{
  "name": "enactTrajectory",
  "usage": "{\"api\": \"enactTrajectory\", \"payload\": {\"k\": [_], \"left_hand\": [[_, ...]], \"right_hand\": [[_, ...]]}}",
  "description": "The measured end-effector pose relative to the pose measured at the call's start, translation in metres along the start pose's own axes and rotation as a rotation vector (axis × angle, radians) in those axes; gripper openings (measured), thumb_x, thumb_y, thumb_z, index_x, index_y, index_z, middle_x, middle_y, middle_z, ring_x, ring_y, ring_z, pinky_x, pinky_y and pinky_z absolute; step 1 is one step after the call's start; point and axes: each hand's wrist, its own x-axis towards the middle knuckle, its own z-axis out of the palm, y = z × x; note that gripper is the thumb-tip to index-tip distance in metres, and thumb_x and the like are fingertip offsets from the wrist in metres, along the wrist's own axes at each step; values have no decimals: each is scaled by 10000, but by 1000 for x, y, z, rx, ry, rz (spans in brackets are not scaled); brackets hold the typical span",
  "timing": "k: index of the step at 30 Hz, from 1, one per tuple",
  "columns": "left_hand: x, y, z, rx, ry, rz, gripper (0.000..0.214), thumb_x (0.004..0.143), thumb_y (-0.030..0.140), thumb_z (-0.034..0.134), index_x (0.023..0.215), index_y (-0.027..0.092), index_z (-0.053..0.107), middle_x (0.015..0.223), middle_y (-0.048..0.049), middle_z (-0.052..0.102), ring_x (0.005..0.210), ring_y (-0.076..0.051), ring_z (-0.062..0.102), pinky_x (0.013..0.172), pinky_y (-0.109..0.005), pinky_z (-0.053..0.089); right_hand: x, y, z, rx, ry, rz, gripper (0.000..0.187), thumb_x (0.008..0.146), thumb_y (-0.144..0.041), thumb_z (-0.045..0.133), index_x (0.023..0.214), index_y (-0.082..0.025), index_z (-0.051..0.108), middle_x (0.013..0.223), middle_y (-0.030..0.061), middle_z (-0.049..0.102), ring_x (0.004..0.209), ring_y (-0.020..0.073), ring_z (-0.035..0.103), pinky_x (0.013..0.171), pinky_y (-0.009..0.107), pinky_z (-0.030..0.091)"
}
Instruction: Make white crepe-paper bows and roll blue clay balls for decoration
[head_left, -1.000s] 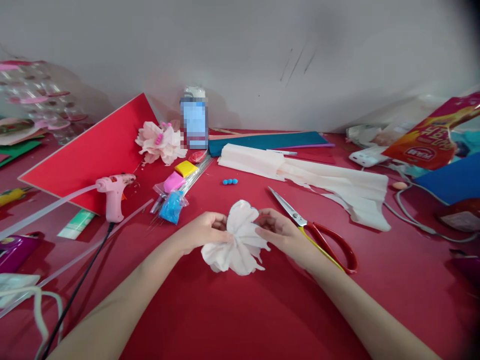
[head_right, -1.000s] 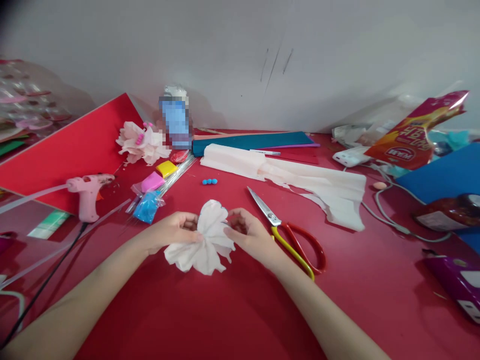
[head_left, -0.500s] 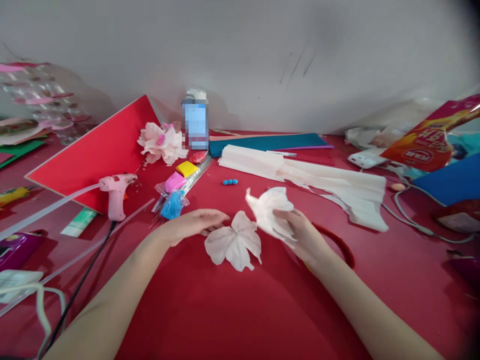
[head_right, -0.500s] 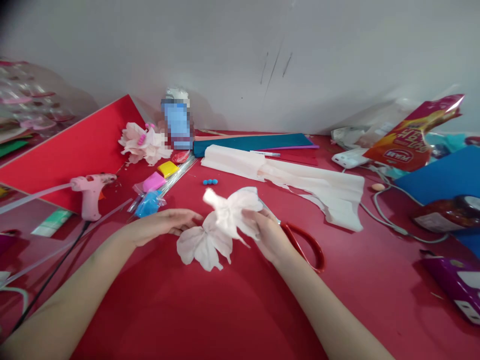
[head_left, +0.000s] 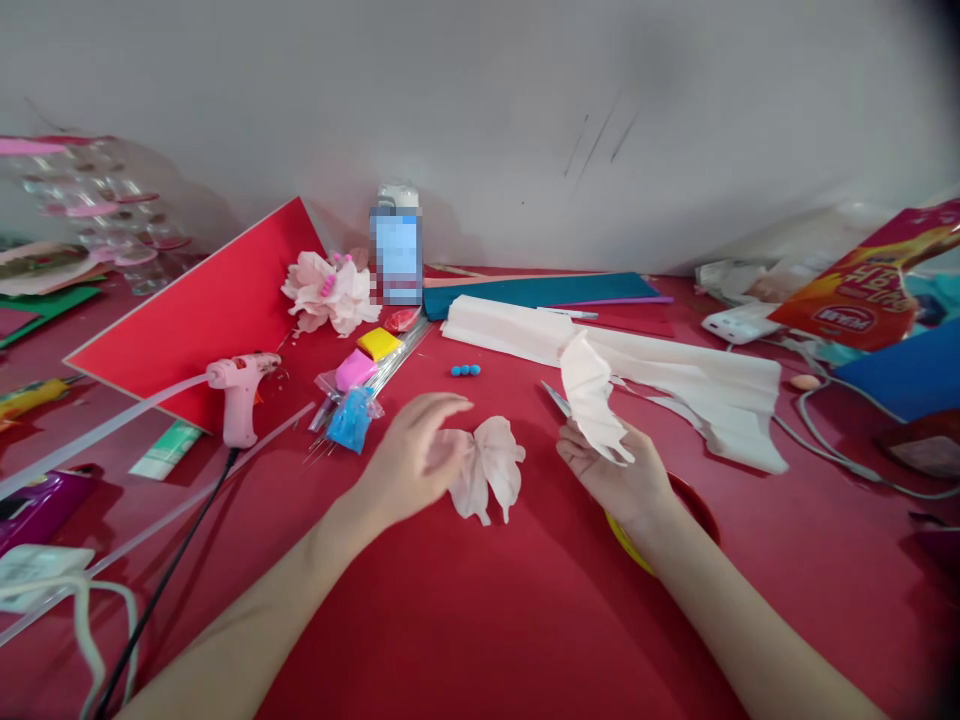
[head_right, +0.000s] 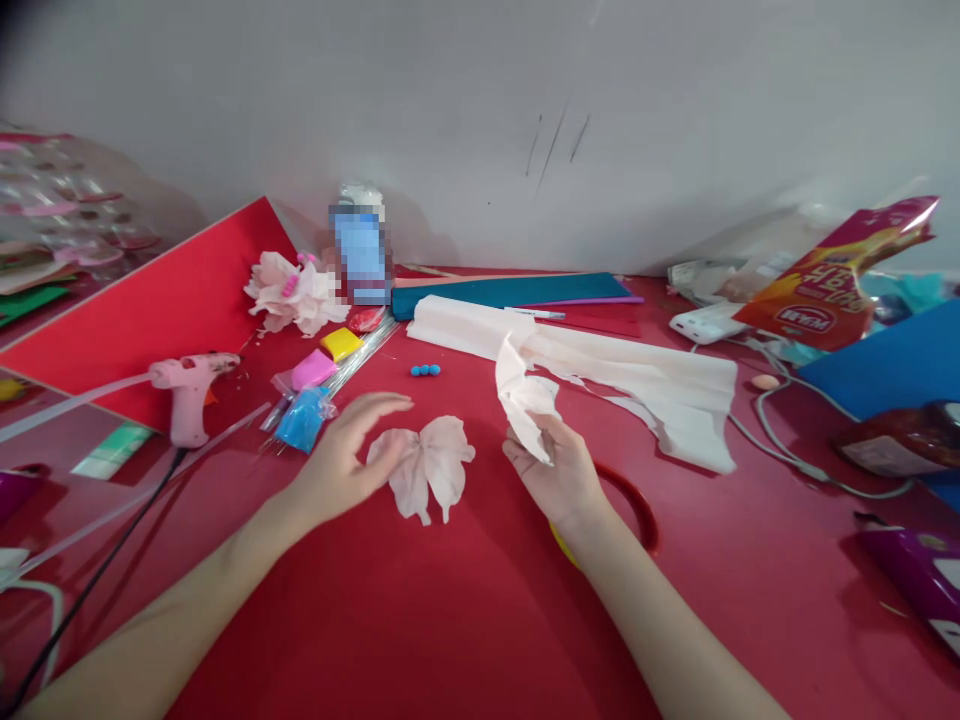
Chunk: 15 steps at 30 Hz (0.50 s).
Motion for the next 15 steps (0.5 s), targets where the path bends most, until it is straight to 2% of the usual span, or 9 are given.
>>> {"api": "enactTrajectory", "payload": {"k": [3,5,9,12,13,15], "left_hand": [[-8,5,11,100,-190,66,803,719,451,668,1389,203,301,1421,-126,405,1342,-319,301,1113,-502,222],[-12,4,15,160,-244,98,919,677,432,702,1426,195,224,1440,-133,378,1357,-332,265,1127,-525,168],[-9,0,11,230,-202,134,813,699,248,652,1409,189,259,1391,-119,433,1342,-302,292,1148,-516,101],[-2,-2,-10,158,-136,86,674,735,239,613,1353,220,345,1377,-100,438,1323,-290,325,1129,-502,196],[1,-4,-20,104,-81,42,578,763,251,587,1307,236,395,1373,-89,436,1303,-278,360,1100,-475,277],[5,-12,-46,23,165,-123,387,807,274,538,1187,244,473,1268,-64,514,1205,-248,471,1032,-431,384]], "right_hand": [[1,0,-3,28,8,-25,276,608,-334,657,572,-232,403,564,-47,330,489,111,288,462,289,314],[2,0,-4,74,33,-13,243,612,-320,658,592,-227,434,579,-43,367,491,105,311,464,287,326],[3,-1,-4,171,77,54,196,608,-199,660,588,-210,465,575,-45,382,497,87,338,456,248,347],[2,0,-4,237,92,63,183,590,-183,675,616,-203,495,584,-47,406,507,81,345,450,223,364],[1,1,-3,266,93,60,188,579,-187,682,624,-199,500,592,-47,415,508,77,342,448,218,369],[0,1,-3,322,81,55,219,549,-176,693,606,-186,481,596,-48,415,512,69,338,448,202,376]]}}
